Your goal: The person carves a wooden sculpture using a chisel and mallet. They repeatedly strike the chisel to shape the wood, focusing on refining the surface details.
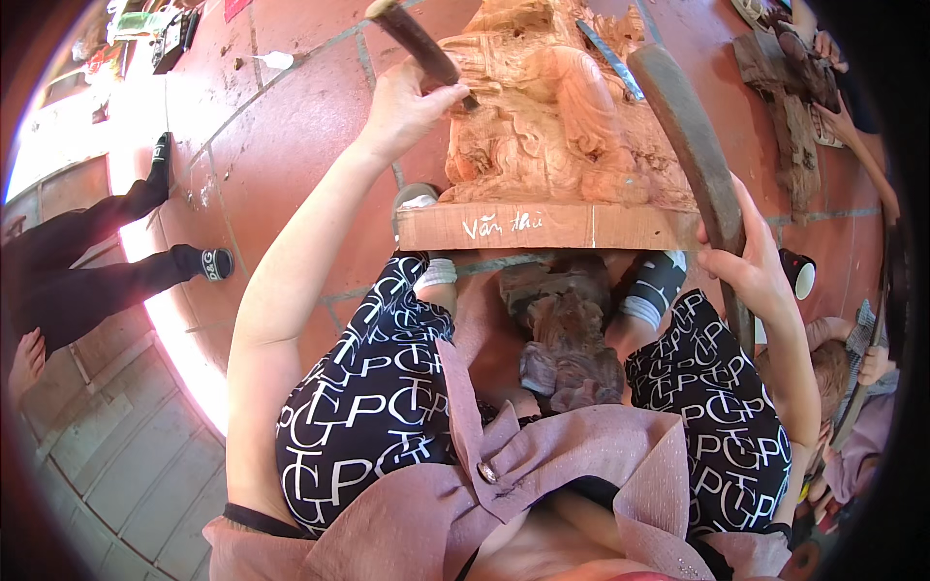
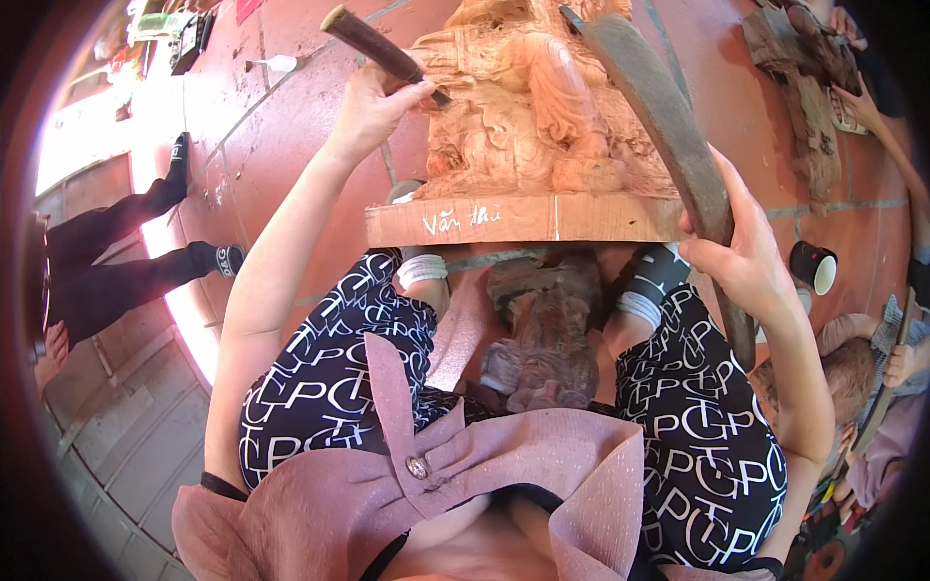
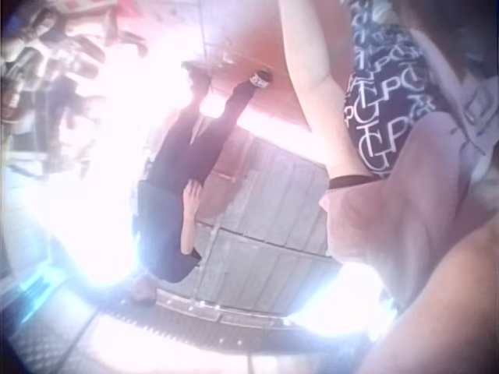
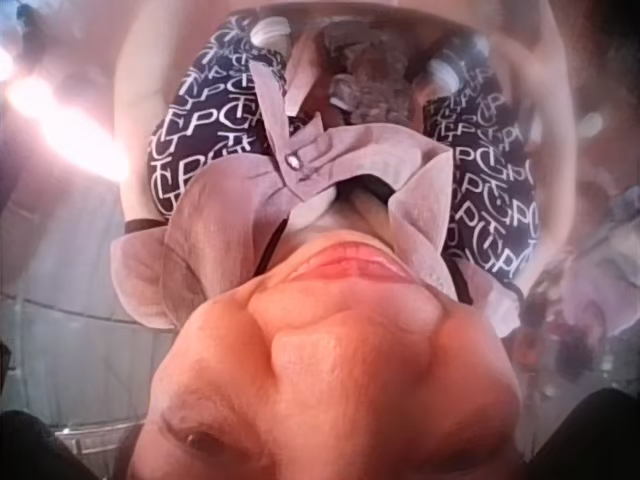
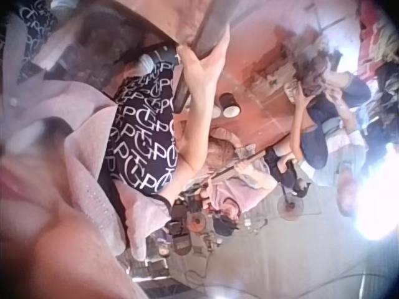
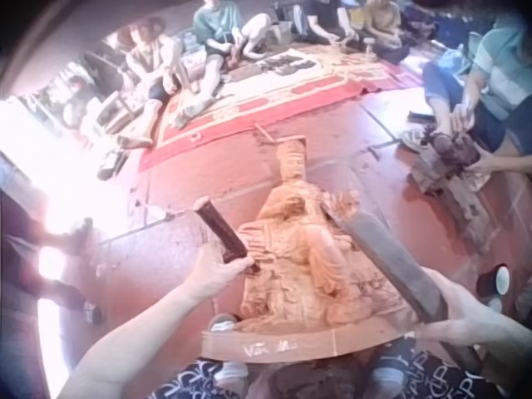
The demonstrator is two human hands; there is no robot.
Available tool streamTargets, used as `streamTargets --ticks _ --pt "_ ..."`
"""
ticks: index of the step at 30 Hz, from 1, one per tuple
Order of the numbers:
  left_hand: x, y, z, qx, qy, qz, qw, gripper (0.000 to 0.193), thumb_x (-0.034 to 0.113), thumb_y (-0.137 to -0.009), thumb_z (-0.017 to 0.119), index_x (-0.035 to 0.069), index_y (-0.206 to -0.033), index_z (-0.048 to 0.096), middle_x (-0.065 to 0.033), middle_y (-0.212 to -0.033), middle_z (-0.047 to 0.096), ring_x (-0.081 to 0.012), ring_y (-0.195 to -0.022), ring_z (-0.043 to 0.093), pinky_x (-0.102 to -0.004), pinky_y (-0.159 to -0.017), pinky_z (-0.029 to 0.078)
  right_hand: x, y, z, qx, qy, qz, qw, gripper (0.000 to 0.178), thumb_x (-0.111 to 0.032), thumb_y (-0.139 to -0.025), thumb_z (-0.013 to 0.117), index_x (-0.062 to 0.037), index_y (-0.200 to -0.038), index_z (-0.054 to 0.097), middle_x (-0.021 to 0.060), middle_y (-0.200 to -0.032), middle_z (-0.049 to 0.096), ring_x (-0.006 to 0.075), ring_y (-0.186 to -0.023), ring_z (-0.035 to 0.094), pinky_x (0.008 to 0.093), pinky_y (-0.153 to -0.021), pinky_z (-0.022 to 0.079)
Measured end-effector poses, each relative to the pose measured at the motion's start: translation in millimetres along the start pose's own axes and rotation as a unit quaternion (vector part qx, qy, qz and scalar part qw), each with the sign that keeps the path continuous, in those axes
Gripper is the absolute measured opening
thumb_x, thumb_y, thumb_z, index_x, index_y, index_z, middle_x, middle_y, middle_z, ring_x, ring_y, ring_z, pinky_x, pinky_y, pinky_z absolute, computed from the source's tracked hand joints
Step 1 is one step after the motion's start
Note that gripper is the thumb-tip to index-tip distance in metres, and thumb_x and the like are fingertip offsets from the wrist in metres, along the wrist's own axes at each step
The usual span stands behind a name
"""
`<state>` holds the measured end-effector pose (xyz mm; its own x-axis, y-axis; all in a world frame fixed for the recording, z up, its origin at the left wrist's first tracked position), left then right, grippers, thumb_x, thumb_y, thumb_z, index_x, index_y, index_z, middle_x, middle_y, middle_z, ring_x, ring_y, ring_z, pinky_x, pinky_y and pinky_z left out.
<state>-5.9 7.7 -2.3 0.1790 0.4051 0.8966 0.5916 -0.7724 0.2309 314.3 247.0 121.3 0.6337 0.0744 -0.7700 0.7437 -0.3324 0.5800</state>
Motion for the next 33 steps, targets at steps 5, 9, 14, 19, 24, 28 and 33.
streamTargets --ticks 5,9,14,19,24,28,33 --pt "6 -10 -3 0.003 -0.105 0.066 0.992 0.024 0.013 -0.087 0.071 -0.001 -0.105 0.062 -0.0037 -0.092 0.066 -0.0109 -0.09 0.063 -0.0292 -0.081 0.051 -4 -1 4 0.011 0.012 0.009 1.0 0.087 0.0 -0.07 0.063 -0.0075 -0.151 0.032 0.0031 -0.093 0.055 0.0114 -0.086 0.054 0.0261 -0.077 0.047" --pt "15 -14 -24 -0.174 0.042 -0.058 0.982 0.027 0.015 -0.086 0.072 0.002 -0.109 0.064 -0.005 -0.094 0.068 -0.0131 -0.088 0.064 -0.0279 -0.078 0.052 -10 0 4 0.0 0.011 0.022 1.0 0.087 0.0 -0.07 0.063 -0.0061 -0.151 0.032 0.0031 -0.094 0.055 0.0112 -0.088 0.054 0.0264 -0.08 0.046" --pt "14 -8 -45 -0.03 0.085 0.034 0.995 0.022 0.014 -0.087 0.073 0.003 -0.103 0.063 -0.0043 -0.092 0.064 -0.0136 -0.088 0.066 -0.029 -0.078 0.058 -3 0 3 0.006 0.014 -0.003 1.0 0.088 0.001 -0.072 0.062 -0.006 -0.153 0.027 0.0034 -0.096 0.056 0.0082 -0.077 0.053 0.0221 -0.066 0.046" --pt "17 -2 -19 -0.015 0.092 0.022 0.995 0.027 0.01 -0.086 0.073 0.002 -0.109 0.06 -0.0048 -0.097 0.064 -0.014 -0.093 0.065 -0.0298 -0.08 0.058 -25 -8 1 -0.004 0.022 -0.062 0.998 0.088 0.0 -0.073 0.063 -0.0053 -0.153 0.028 0.0034 -0.098 0.056 0.008 -0.078 0.054 0.0218 -0.066 0.046" --pt "17 -10 0 -0.016 0.032 -0.003 0.999 0.025 0.01 -0.086 0.072 0.0 -0.106 0.061 -0.0062 -0.094 0.064 -0.0138 -0.088 0.066 -0.0292 -0.077 0.058 -55 -26 3 -0.006 0.105 -0.199 0.974 0.085 -0.006 -0.077 0.067 -0.0057 -0.153 0.029 0.0039 -0.103 0.056 0.0077 -0.084 0.053 0.0225 -0.072 0.046" --pt "6 -11 -2 0.0 0.044 -0.017 0.999 0.02 0.009 -0.087 0.07 0.0 -0.102 0.061 -0.0053 -0.09 0.064 -0.0126 -0.085 0.066 -0.0282 -0.074 0.058 -80 -54 1 -0.016 0.188 -0.286 0.939 0.08 -0.009 -0.08 0.068 -0.0092 -0.153 0.033 0.0032 -0.104 0.056 0.0082 -0.089 0.053 0.0233 -0.079 0.046" --pt "-2 -18 5 0.021 -0.012 0.061 0.998 0.024 0.01 -0.083 0.073 -0.001 -0.101 0.062 -0.0071 -0.092 0.067 -0.0145 -0.084 0.067 -0.0294 -0.076 0.057 -135 -70 4 -0.009 0.213 -0.309 0.927 0.079 -0.006 -0.079 0.07 -0.007 -0.149 0.035 0.0032 -0.098 0.055 0.0092 -0.087 0.053 0.0248 -0.079 0.046"
Point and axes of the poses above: each hand's wrist, its own y-axis away from the middle knuckle, its own z-axis out of the palm, x = y × z, the point moved 1 cm from there along -y, towards the middle knuckle
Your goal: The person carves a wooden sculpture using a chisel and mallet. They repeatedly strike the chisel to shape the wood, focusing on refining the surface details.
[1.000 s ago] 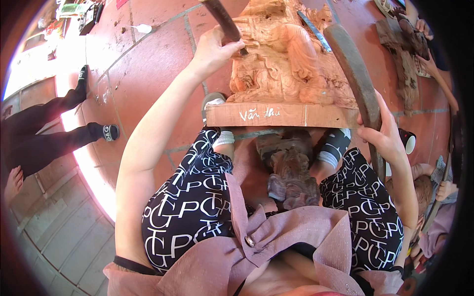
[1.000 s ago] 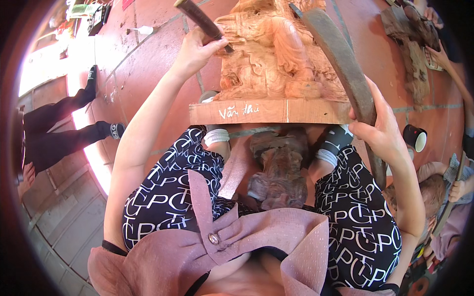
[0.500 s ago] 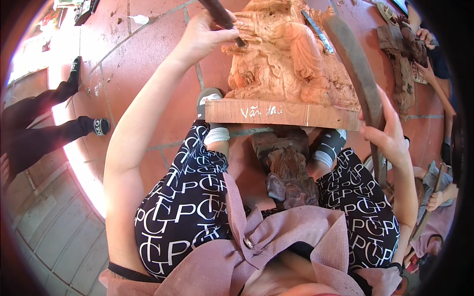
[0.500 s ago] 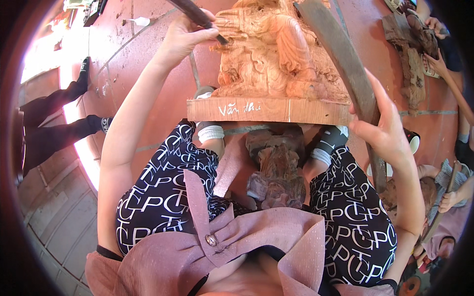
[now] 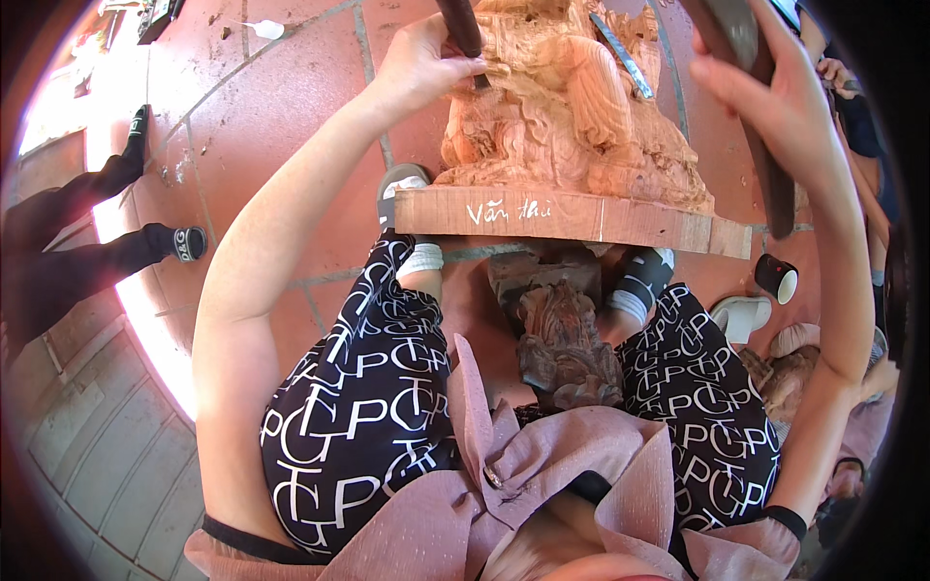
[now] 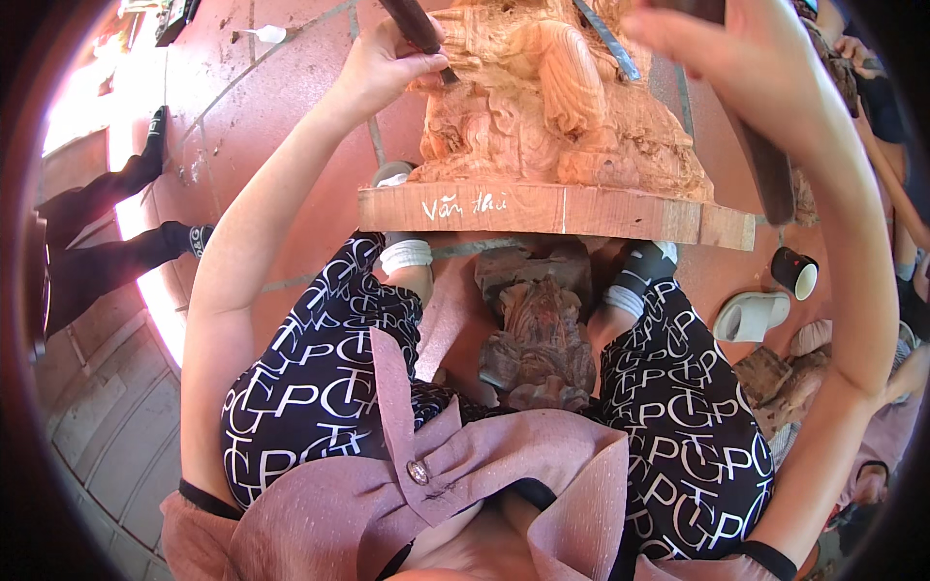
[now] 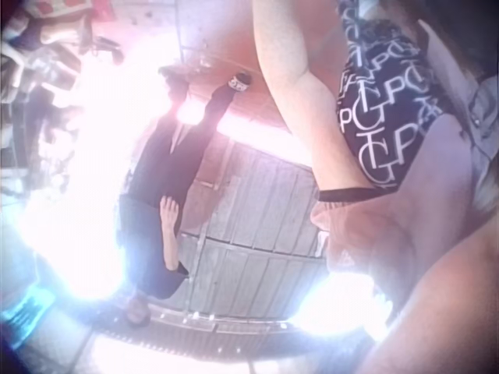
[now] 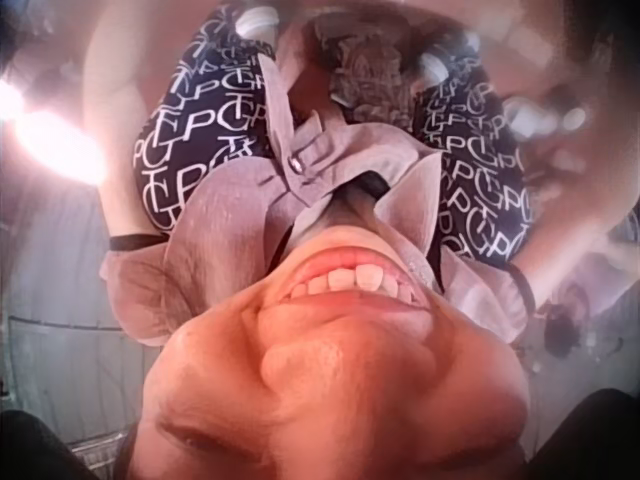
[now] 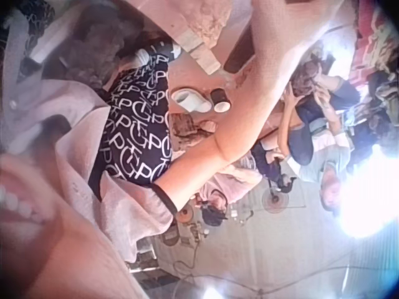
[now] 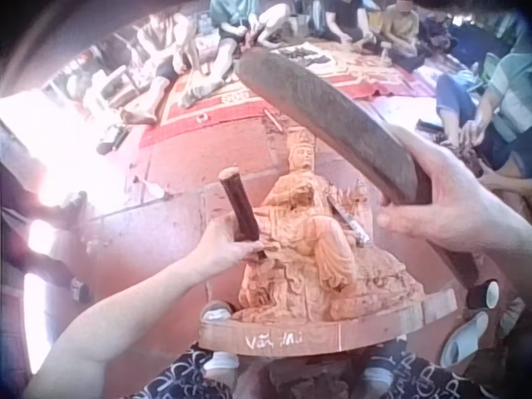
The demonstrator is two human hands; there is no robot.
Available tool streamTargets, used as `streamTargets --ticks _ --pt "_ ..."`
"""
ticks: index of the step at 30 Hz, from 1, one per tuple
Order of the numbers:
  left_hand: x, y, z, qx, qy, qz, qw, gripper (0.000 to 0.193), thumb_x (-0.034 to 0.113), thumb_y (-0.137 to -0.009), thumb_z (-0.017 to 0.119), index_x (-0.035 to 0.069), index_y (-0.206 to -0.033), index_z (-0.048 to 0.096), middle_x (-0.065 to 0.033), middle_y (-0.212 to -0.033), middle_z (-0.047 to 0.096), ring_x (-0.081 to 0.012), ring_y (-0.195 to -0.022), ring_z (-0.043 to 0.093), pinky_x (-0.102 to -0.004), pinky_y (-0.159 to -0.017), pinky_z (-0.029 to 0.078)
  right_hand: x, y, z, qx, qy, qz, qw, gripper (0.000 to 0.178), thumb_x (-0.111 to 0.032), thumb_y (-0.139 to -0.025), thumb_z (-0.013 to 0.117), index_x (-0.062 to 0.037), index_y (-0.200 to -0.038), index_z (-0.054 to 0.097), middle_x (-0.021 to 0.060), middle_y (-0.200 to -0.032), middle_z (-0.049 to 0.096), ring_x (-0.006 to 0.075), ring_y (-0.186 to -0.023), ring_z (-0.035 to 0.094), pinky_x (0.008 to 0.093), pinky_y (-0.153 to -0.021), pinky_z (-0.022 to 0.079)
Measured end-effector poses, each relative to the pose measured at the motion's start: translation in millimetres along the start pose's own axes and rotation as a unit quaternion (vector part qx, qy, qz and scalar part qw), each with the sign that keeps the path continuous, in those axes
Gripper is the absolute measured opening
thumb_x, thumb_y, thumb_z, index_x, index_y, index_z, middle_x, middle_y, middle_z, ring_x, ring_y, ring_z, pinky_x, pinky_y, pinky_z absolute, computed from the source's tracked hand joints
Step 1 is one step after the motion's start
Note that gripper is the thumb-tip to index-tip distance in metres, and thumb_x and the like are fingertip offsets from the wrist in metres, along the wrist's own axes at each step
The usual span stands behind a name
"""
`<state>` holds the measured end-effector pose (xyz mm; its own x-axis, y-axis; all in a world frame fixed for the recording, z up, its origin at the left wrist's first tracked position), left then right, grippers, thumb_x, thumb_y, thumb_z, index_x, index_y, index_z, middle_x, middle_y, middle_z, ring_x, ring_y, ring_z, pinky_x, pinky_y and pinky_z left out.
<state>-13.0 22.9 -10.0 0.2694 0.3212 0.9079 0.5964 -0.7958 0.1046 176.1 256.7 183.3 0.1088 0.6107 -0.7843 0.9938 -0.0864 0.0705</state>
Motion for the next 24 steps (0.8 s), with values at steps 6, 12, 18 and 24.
streamTargets --ticks 6,12,18,24 --pt "-2 -8 3 -0.041 0.15 -0.053 0.986 0.04 0.0 -0.08 0.072 -0.003 -0.118 0.06 -0.0083 -0.098 0.069 -0.0165 -0.087 0.068 -0.032 -0.076 0.057 -8 -36 7 0.077 0.154 -0.093 0.981 0.077 0.004 -0.077 0.061 -0.0057 -0.149 0.033 0.0132 -0.113 0.059 0.0198 -0.102 0.059 0.0307 -0.088 0.048" --pt "-7 -7 -8 -0.075 0.134 -0.073 0.986 0.036 -0.001 -0.079 0.071 -0.004 -0.114 0.061 -0.0084 -0.096 0.069 -0.0158 -0.086 0.068 -0.032 -0.077 0.057 3 -62 9 -0.042 0.242 -0.087 0.966 0.08 0.007 -0.073 0.053 -0.0086 -0.149 0.034 0.0213 -0.137 0.053 0.0306 -0.128 0.052 0.0351 -0.107 0.04" --pt "-8 -18 2 -0.077 0.083 -0.013 0.993 0.028 0.007 -0.08 0.074 -0.001 -0.105 0.063 -0.0069 -0.093 0.069 -0.0153 -0.086 0.068 -0.0306 -0.079 0.056 -11 -55 7 -0.026 0.262 -0.082 0.961 0.078 0.008 -0.075 0.053 -0.0083 -0.15 0.033 0.0181 -0.138 0.052 0.024 -0.128 0.05 0.0331 -0.107 0.04" --pt "-8 -15 2 -0.063 0.062 -0.017 0.996 0.027 0.006 -0.079 0.074 0.0 -0.103 0.063 -0.0062 -0.092 0.068 -0.0149 -0.085 0.067 -0.0306 -0.078 0.056 9 -62 20 0.072 0.222 -0.152 0.96 0.081 0.007 -0.075 0.056 -0.0109 -0.15 0.034 0.0224 -0.128 0.058 0.0308 -0.114 0.06 0.0359 -0.096 0.049"
Point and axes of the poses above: each hand's wrist, its own y-axis away from the middle knuckle, its own z-axis out of the palm, x = y × z, the point moved 1 cm from there along -y, towards the middle knuckle
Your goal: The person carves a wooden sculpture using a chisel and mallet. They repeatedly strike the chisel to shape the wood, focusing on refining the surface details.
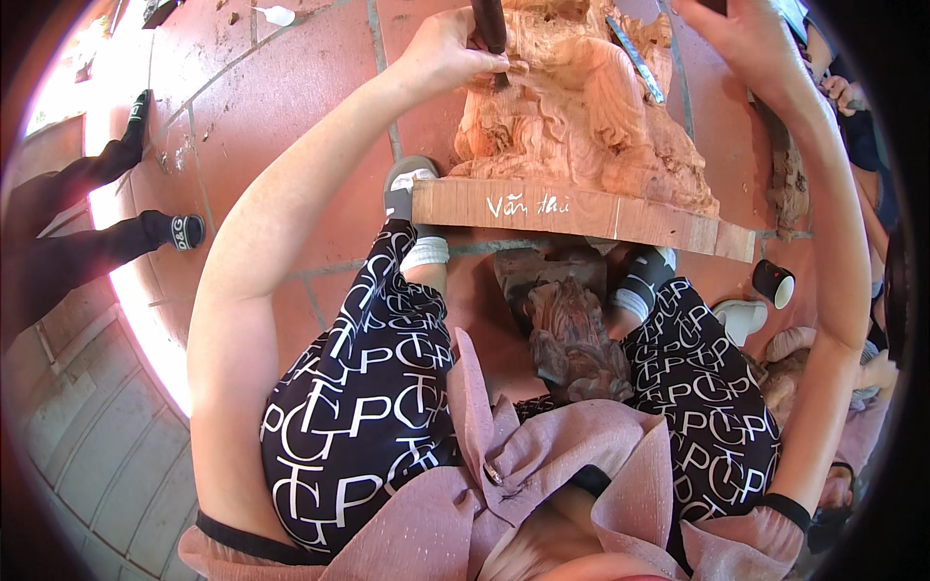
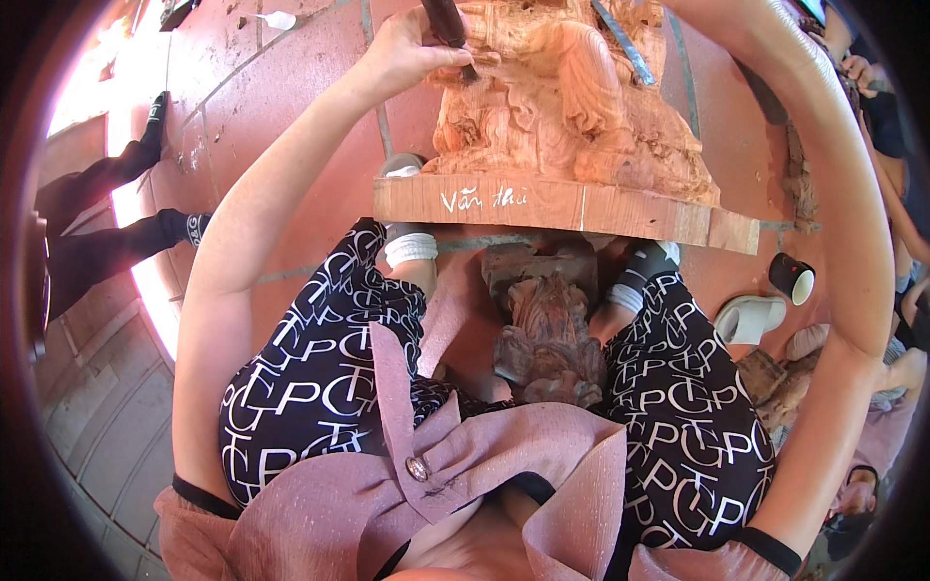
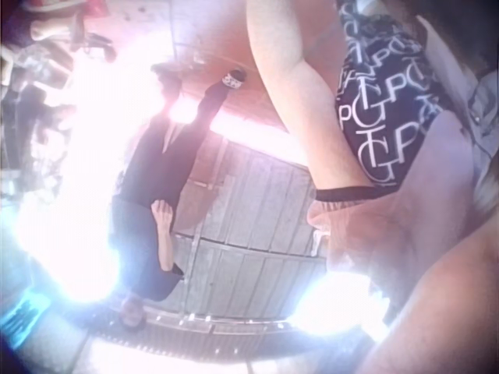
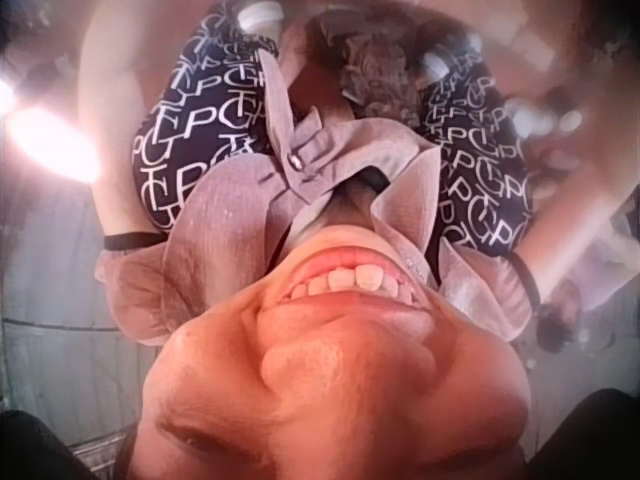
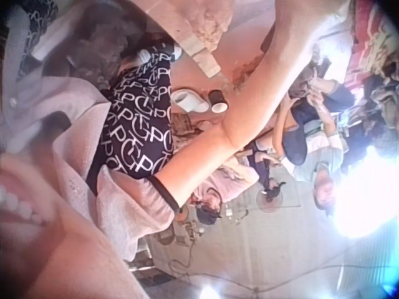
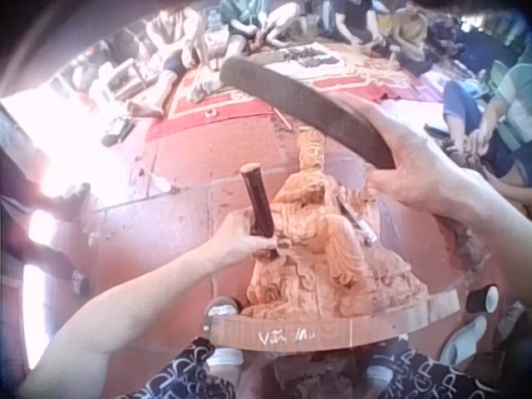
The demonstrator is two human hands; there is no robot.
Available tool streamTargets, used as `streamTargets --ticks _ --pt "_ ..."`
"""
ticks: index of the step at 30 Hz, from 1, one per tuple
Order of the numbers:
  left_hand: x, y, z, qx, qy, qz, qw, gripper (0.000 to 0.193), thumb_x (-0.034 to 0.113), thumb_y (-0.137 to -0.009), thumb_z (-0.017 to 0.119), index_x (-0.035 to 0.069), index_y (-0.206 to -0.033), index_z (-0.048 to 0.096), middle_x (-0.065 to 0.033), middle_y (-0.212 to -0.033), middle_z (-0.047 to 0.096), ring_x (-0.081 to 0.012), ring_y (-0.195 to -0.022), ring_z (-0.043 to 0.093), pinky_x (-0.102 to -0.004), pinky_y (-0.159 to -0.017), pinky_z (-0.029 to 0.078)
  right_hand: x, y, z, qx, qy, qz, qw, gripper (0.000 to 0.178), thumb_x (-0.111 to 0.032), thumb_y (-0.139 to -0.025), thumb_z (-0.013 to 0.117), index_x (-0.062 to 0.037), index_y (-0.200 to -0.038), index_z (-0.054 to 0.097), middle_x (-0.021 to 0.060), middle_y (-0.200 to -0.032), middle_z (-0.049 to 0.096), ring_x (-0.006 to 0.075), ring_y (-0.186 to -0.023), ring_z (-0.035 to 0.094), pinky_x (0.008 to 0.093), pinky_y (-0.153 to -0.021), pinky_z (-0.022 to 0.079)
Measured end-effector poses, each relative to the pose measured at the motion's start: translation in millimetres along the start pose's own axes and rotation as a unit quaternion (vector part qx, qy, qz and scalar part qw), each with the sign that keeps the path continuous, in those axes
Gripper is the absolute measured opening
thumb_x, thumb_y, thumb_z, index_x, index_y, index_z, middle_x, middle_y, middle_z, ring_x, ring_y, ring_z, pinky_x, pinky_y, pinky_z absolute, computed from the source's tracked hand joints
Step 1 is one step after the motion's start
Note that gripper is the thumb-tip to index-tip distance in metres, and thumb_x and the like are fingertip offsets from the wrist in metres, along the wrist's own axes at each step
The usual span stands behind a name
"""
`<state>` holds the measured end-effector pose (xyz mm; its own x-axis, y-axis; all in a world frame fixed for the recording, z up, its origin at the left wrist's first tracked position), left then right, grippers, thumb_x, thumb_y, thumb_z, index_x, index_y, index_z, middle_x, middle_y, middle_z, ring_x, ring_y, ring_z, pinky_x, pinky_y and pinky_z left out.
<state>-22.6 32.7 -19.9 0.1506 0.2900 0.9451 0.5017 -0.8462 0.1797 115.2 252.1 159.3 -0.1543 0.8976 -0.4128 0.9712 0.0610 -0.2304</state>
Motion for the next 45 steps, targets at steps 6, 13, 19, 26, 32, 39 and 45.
streamTargets --ticks 6,13,19,26,32,39,45 --pt "25 21 -9 -0.064 0.097 0.01 0.993 0.025 0.004 -0.083 0.071 0.0 -0.106 0.061 -0.004 -0.092 0.065 -0.0122 -0.085 0.065 -0.0281 -0.075 0.055 -12 12 -14 -0.111 0.108 -0.02 0.988 0.081 0.006 -0.074 0.06 -0.0098 -0.149 0.034 0.0222 -0.12 0.062 0.034 -0.099 0.066 0.0398 -0.082 0.052" --pt "9 13 -18 0.048 0.109 0.019 0.993 0.023 0.0 -0.078 0.075 0.005 -0.095 0.06 -0.0006 -0.081 0.062 -0.0099 -0.072 0.062 -0.0258 -0.064 0.051 -17 23 -6 -0.052 -0.021 0.029 0.998 0.079 0.008 -0.074 0.056 -0.0087 -0.149 0.035 0.022 -0.12 0.062 0.0286 -0.101 0.066 0.0346 -0.085 0.05" --pt "-4 4 -2 0.025 0.129 -0.023 0.991 0.023 0.0 -0.078 0.074 0.003 -0.098 0.062 -0.0018 -0.084 0.064 -0.0106 -0.077 0.063 -0.0264 -0.066 0.052 -19 25 -5 -0.018 -0.035 0.015 0.999 0.075 0.007 -0.076 0.057 -0.0068 -0.147 0.038 0.0204 -0.122 0.062 0.0244 -0.105 0.064 0.0333 -0.088 0.049" --pt "6 -14 -2 -0.017 0.102 -0.033 0.994 0.021 0.003 -0.078 0.073 0.002 -0.097 0.063 -0.0028 -0.083 0.065 -0.012 -0.074 0.064 -0.0275 -0.064 0.054 10 22 -17 0.032 -0.044 0.032 0.998 0.074 0.002 -0.077 0.063 -0.0064 -0.146 0.039 0.0097 -0.104 0.061 0.0151 -0.091 0.061 0.0286 -0.08 0.049" --pt "-1 -13 -8 -0.022 0.032 -0.072 0.997 0.02 0.002 -0.078 0.073 0.002 -0.094 0.062 -0.004 -0.081 0.064 -0.0134 -0.07 0.064 -0.0278 -0.059 0.055 2 6 -9 0.004 -0.181 0.193 0.965 0.08 0.0 -0.075 0.065 -0.0096 -0.148 0.036 0.0034 -0.084 0.057 0.0074 -0.061 0.052 0.0235 -0.053 0.044" --pt "16 -28 1 -0.07 0.012 -0.098 0.993 0.028 -0.002 -0.079 0.073 0.002 -0.102 0.059 -0.0047 -0.085 0.064 -0.0157 -0.073 0.066 -0.0304 -0.061 0.059 42 -2 -5 -0.06 -0.067 0.097 0.991 0.081 0.0 -0.072 0.06 -0.0092 -0.148 0.035 0.01 -0.099 0.059 0.0179 -0.082 0.059 0.0287 -0.069 0.05" --pt "15 -27 -3 -0.075 0.033 -0.124 0.989 0.027 -0.001 -0.081 0.072 0.001 -0.104 0.058 -0.0059 -0.086 0.066 -0.0187 -0.077 0.07 -0.0322 -0.062 0.061 39 -4 -10 -0.155 0.003 0.033 0.987 0.083 -0.003 -0.071 0.06 -0.0088 -0.149 0.033 0.017 -0.131 0.055 0.0264 -0.113 0.056 0.0343 -0.094 0.046"
Point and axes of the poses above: each hand's wrist, its own y-axis away from the middle knuckle, its own z-axis out of the palm, x = y × z, the point moved 1 cm from there along -y, towards the middle knuckle
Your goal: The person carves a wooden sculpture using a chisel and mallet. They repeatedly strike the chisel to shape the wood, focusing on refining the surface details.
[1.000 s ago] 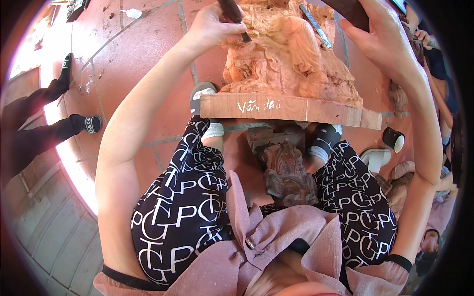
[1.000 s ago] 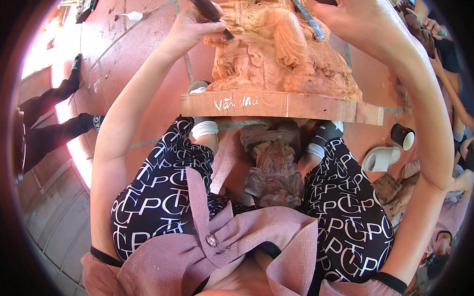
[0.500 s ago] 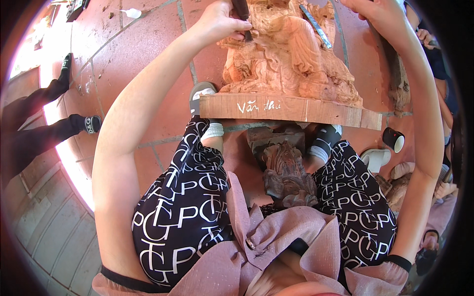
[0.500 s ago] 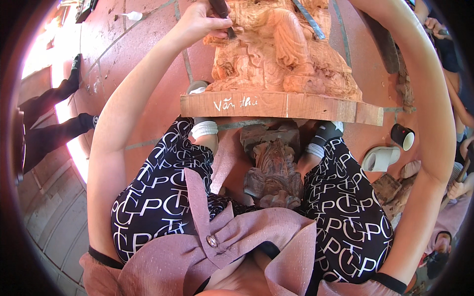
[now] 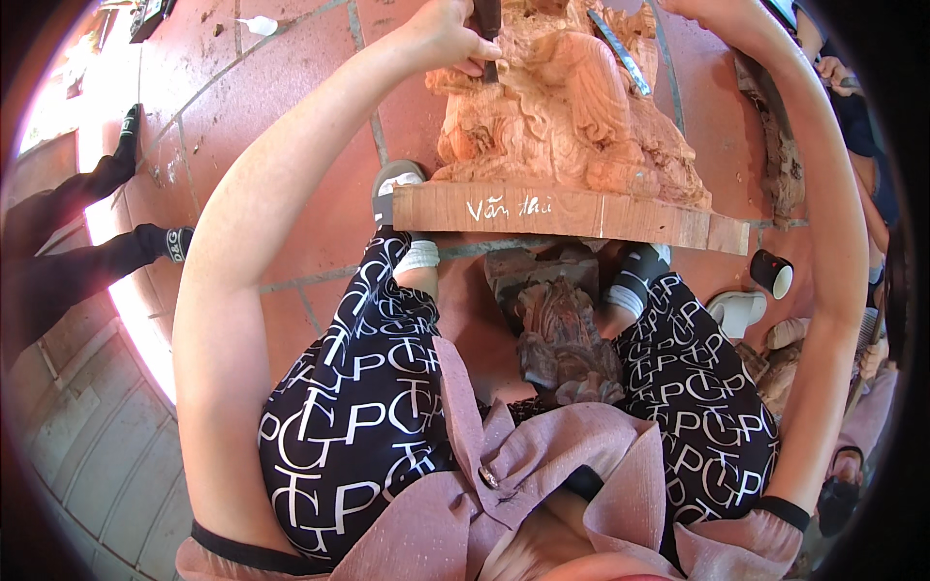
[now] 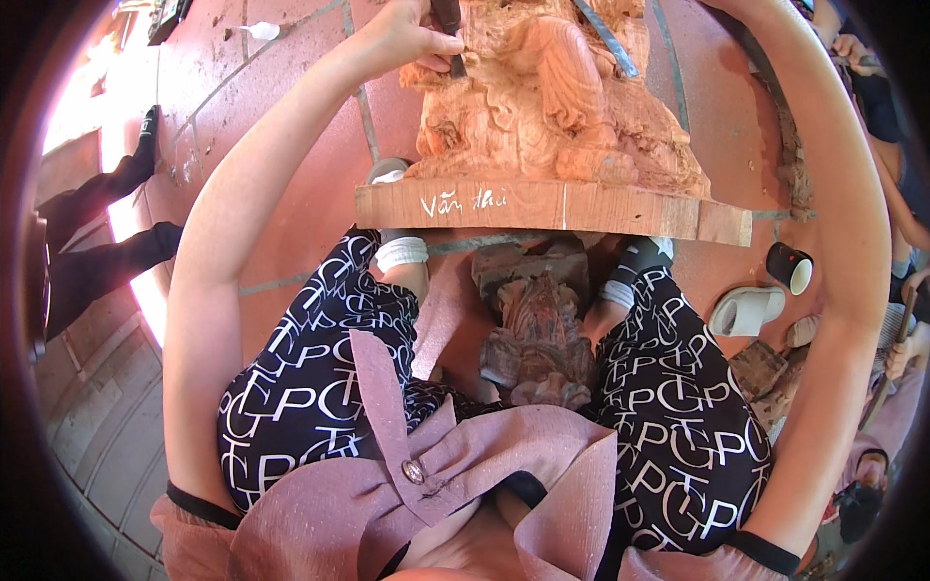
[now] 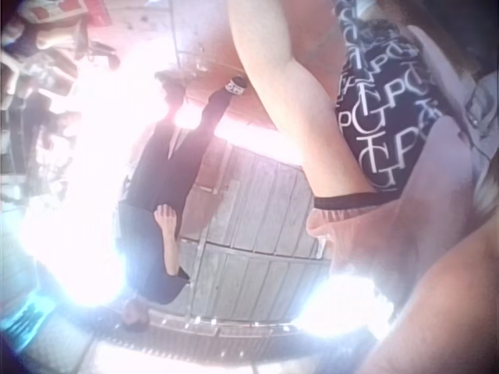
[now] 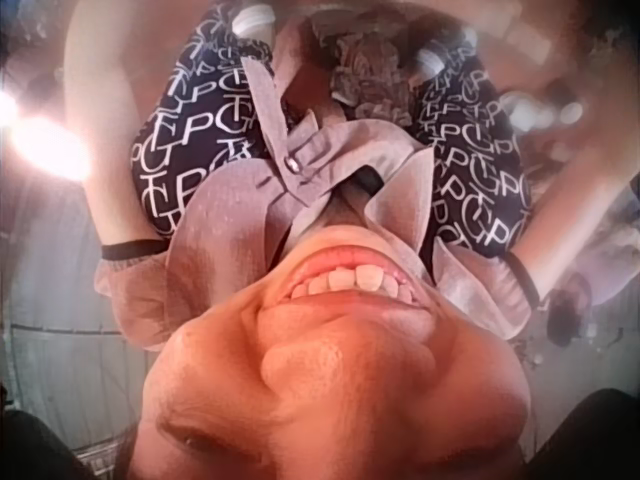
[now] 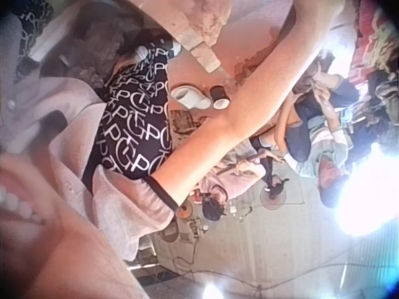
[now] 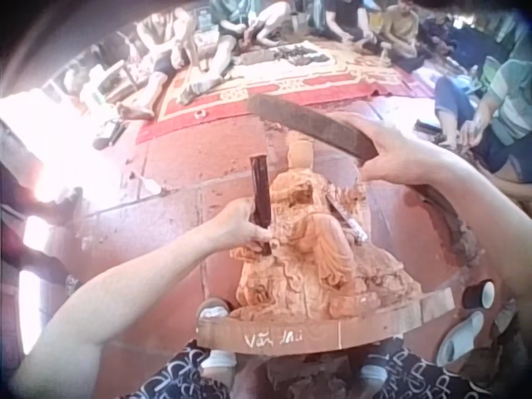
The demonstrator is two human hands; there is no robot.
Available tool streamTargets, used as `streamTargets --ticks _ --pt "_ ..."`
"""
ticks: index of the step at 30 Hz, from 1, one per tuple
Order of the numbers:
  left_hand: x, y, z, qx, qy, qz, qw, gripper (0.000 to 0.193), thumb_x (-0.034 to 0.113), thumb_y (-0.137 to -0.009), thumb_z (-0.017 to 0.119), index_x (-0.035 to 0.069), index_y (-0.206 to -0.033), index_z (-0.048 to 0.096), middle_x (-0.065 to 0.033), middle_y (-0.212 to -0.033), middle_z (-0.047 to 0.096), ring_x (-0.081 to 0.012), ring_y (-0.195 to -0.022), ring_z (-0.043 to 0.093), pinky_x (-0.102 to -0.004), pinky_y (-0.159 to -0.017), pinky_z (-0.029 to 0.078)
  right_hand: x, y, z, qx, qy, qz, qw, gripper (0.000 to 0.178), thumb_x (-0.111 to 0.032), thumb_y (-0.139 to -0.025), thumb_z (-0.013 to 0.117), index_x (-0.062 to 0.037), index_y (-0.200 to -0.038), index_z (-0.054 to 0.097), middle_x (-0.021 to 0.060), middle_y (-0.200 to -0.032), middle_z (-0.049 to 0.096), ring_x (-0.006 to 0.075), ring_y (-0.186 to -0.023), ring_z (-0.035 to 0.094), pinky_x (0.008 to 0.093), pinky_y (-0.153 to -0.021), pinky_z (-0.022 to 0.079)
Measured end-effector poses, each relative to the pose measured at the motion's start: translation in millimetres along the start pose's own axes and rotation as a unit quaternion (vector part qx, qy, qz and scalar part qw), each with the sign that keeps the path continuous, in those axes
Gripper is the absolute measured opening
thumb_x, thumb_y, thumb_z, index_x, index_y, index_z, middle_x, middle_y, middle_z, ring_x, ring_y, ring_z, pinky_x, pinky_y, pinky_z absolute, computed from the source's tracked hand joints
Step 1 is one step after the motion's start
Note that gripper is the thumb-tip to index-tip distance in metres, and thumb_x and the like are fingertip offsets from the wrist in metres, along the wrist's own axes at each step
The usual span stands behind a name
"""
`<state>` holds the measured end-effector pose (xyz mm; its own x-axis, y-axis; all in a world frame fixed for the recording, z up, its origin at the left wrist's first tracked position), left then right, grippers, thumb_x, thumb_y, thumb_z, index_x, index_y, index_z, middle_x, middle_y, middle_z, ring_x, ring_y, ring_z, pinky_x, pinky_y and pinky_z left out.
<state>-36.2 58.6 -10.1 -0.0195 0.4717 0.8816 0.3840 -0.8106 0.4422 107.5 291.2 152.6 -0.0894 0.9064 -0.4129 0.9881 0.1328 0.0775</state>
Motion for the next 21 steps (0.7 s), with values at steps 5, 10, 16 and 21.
streamTargets --ticks 5,10,16,21 --pt "0 2 -2 0.005 0.009 -0.002 1.0 0.027 -0.002 -0.08 0.072 0.0 -0.103 0.058 -0.0077 -0.086 0.067 -0.0219 -0.079 0.072 -0.0332 -0.062 0.061 -6 0 4 0.046 0.022 0.002 0.999 0.084 -0.003 -0.07 0.062 -0.0081 -0.149 0.034 0.0184 -0.133 0.054 0.0275 -0.121 0.051 0.0351 -0.101 0.042" --pt "-9 -9 -1 -0.01 0.03 -0.012 0.999 0.028 -0.004 -0.079 0.072 0.0 -0.103 0.059 -0.0074 -0.085 0.067 -0.0224 -0.078 0.071 -0.0338 -0.061 0.061 -2 -7 0 0.091 -0.063 0.102 0.989 0.08 -0.002 -0.071 0.06 -0.0067 -0.147 0.035 0.0183 -0.123 0.057 0.0282 -0.111 0.056 0.0348 -0.096 0.045" --pt "-8 -5 -1 0.005 0.003 0.005 1.0 0.027 -0.003 -0.077 0.073 0.0 -0.101 0.059 -0.0069 -0.083 0.067 -0.0205 -0.075 0.07 -0.0342 -0.061 0.061 -22 -2 -11 -0.019 -0.073 0.226 0.971 0.076 0.0 -0.073 0.055 -0.0052 -0.146 0.034 0.0196 -0.117 0.058 0.0257 -0.095 0.061 0.0358 -0.081 0.052" --pt "-5 -6 -1 -0.011 0.01 0.002 1.0 0.028 0.001 -0.077 0.076 0.001 -0.1 0.061 -0.0062 -0.084 0.067 -0.0184 -0.075 0.07 -0.0335 -0.061 0.06 2 -4 10 0.12 0.05 0.008 0.992 0.077 0.004 -0.074 0.052 -0.0091 -0.148 0.034 0.0208 -0.119 0.059 0.0286 -0.079 0.065 0.0372 -0.067 0.056"
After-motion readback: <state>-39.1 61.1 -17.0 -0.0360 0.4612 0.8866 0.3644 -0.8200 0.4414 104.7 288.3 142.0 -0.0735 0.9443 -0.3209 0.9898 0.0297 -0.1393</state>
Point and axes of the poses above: each hand's wrist, its own y-axis away from the middle knuckle, its own z-axis out of the palm, x = y × z, the point moved 1 cm from there along -y, towards the middle knuckle
